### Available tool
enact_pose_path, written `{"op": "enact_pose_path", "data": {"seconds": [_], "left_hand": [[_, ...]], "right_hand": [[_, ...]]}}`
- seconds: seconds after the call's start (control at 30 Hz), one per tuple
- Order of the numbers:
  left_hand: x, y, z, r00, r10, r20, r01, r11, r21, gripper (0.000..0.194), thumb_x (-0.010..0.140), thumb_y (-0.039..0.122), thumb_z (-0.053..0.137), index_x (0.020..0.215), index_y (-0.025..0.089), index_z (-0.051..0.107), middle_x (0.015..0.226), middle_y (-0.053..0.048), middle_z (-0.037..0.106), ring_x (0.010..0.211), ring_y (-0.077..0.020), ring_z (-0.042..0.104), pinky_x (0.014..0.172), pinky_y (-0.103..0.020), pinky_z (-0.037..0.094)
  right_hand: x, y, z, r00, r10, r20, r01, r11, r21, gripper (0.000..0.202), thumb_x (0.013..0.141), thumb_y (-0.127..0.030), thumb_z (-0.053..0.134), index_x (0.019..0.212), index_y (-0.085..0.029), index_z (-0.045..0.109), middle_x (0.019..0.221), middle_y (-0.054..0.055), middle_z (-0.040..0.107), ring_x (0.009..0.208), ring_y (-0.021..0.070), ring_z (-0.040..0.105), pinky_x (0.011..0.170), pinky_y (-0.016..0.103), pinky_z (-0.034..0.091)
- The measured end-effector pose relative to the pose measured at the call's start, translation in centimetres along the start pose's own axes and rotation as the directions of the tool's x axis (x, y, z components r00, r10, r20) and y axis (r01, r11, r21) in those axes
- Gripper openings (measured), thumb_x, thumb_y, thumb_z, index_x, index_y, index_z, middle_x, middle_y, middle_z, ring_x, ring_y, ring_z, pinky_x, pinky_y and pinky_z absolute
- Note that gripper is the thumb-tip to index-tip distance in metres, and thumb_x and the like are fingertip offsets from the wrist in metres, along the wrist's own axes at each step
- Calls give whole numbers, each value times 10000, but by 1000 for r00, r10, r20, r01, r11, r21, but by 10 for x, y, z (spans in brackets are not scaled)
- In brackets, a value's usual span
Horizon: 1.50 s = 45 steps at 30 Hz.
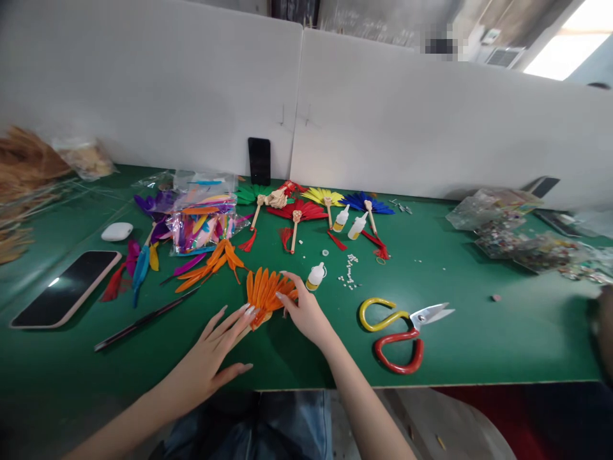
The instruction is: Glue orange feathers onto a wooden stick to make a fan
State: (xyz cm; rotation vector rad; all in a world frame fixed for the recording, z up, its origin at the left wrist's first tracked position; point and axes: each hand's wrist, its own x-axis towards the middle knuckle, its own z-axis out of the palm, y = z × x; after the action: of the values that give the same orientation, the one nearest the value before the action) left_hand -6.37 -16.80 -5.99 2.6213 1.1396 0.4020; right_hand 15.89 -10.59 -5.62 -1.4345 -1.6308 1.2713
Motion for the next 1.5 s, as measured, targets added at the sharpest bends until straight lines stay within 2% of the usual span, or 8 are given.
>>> {"op": "enact_pose_path", "data": {"seconds": [0.27,0.63,0.87,1.0,1.13,1.5], "left_hand": [[-1,-2,1,1000,-2,19,2,1000,-18,713,939,364,430,1482,207,-4,1488,-82,308,1384,-232,236,1099,-450,279],[-2,0,1,1000,-8,0,8,1000,-7,723,947,422,398,1478,234,-54,1483,-77,321,1373,-228,264,1089,-429,310],[-2,-1,1,999,-7,42,8,1000,-10,710,951,411,393,1479,220,-42,1498,-69,288,1386,-226,229,1103,-435,285],[-3,-1,1,999,-10,36,10,1000,-14,715,948,417,400,1480,223,-36,1500,-69,283,1386,-229,230,1104,-432,286],[-2,-1,1,1000,-8,15,9,1000,-13,727,939,421,420,1480,223,-24,1490,-67,306,1379,-227,250,1095,-428,308],[-2,0,1,1000,-10,23,11,1000,-16,704,947,407,408,1482,228,-13,1495,-60,294,1382,-232,242,1096,-431,311]], "right_hand": [[3,2,5,989,111,-98,-110,994,14,511,830,-392,546,1294,-224,414,466,-85,534,342,94,437,387,181,339],[3,1,4,989,131,-68,-129,991,36,498,833,-360,538,1291,-217,405,452,-97,511,312,77,389,325,152,292],[0,6,3,998,55,-25,-53,995,90,443,847,-368,507,1262,-238,423,559,-65,607,323,83,477,344,177,408],[1,10,2,1000,26,-5,-25,994,107,438,845,-351,516,1260,-244,425,584,-67,586,363,91,524,380,197,465],[0,12,2,1000,2,-1,-2,994,111,398,846,-337,521,1227,-241,461,583,-76,533,375,90,534,396,204,481],[0,13,2,1000,-19,14,16,984,177,381,834,-332,545,1191,-208,500,708,-30,592,433,87,583,447,213,506]]}}
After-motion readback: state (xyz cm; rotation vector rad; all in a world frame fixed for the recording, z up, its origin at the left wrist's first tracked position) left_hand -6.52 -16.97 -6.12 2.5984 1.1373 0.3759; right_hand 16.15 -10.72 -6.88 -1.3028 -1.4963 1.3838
